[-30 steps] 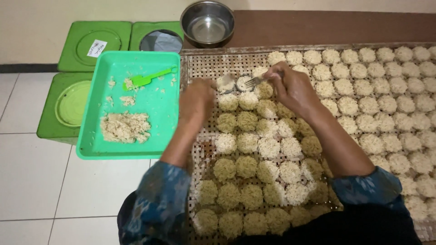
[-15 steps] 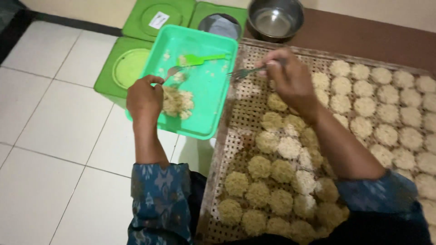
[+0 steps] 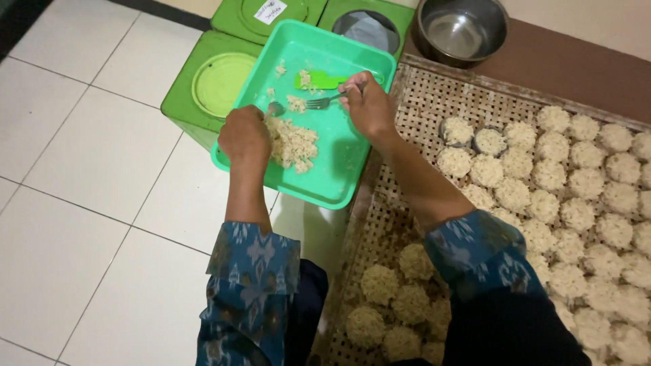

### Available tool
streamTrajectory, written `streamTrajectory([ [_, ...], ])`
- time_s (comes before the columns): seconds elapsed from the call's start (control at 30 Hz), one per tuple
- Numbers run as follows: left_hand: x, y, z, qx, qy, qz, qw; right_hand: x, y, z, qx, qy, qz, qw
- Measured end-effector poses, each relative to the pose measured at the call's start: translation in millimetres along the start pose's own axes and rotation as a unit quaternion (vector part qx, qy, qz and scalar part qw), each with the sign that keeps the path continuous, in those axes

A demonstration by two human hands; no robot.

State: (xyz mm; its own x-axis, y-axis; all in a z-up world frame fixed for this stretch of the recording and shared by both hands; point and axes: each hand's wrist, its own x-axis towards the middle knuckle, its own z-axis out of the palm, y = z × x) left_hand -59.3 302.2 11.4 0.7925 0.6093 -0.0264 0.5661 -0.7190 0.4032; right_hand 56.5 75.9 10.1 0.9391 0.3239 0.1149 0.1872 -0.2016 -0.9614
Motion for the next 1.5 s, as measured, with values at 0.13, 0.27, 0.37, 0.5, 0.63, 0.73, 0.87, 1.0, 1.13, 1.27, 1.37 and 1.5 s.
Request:
streamTrajectory([
  [0.13,-1.8,4.5,2.0,-0.002,-0.021,0.0,1.0,7.2,21.4,14.6,0.041,0.006,0.034,0.999],
  [0.27,3.2,3.2,6.1,-0.024,-0.018,0.002,1.0,6.8,19.1,26.0,0.134,0.02,0.091,0.987],
  [0.37,-5.1,7.8,-8.4,-0.03,-0.011,0.007,0.999,2.8,4.5,20.8,0.173,0.022,0.118,0.978],
  [0.5,-23.7,23.9,-32.0,-0.042,0.036,0.047,0.997,-5.4,-26.8,-2.2,0.205,0.012,0.121,0.971],
  [0.63,-68.2,75.0,-68.6,-0.09,0.044,0.105,0.989,-26.6,-67.9,-65.6,0.216,0.05,0.091,0.971],
  [0.73,-95.4,119.6,-56.9,-0.156,0.075,0.172,0.97,-69.5,-107.6,-143.0,0.093,-0.019,0.021,0.995],
  [0.87,-125.2,190.8,-37.3,-0.286,0.036,0.305,0.908,-115.7,-130.4,-234.0,0.028,0.05,0.018,0.998],
  [1.0,-153.9,238.4,9.2,-0.325,0.085,0.448,0.829,-150.9,-122.5,-290.7,-0.031,0.137,0.062,0.988],
  [1.13,-158.6,270.2,16.2,-0.156,-0.169,0.299,0.926,-158.9,-51.8,-322.9,-0.072,0.165,0.005,0.984],
  [1.27,-156.9,266.3,31.2,-0.142,-0.19,0.263,0.935,-160.1,-48.1,-313.1,-0.269,0.135,-0.019,0.953],
  [1.37,-153.9,262.7,43.1,-0.136,-0.185,0.262,0.937,-160.9,-56.1,-306.4,-0.348,0.11,-0.038,0.93],
  [1.5,-153.0,263.9,62.2,-0.135,-0.198,0.26,0.935,-168.4,-76.3,-297.4,-0.352,0.064,-0.057,0.932],
])
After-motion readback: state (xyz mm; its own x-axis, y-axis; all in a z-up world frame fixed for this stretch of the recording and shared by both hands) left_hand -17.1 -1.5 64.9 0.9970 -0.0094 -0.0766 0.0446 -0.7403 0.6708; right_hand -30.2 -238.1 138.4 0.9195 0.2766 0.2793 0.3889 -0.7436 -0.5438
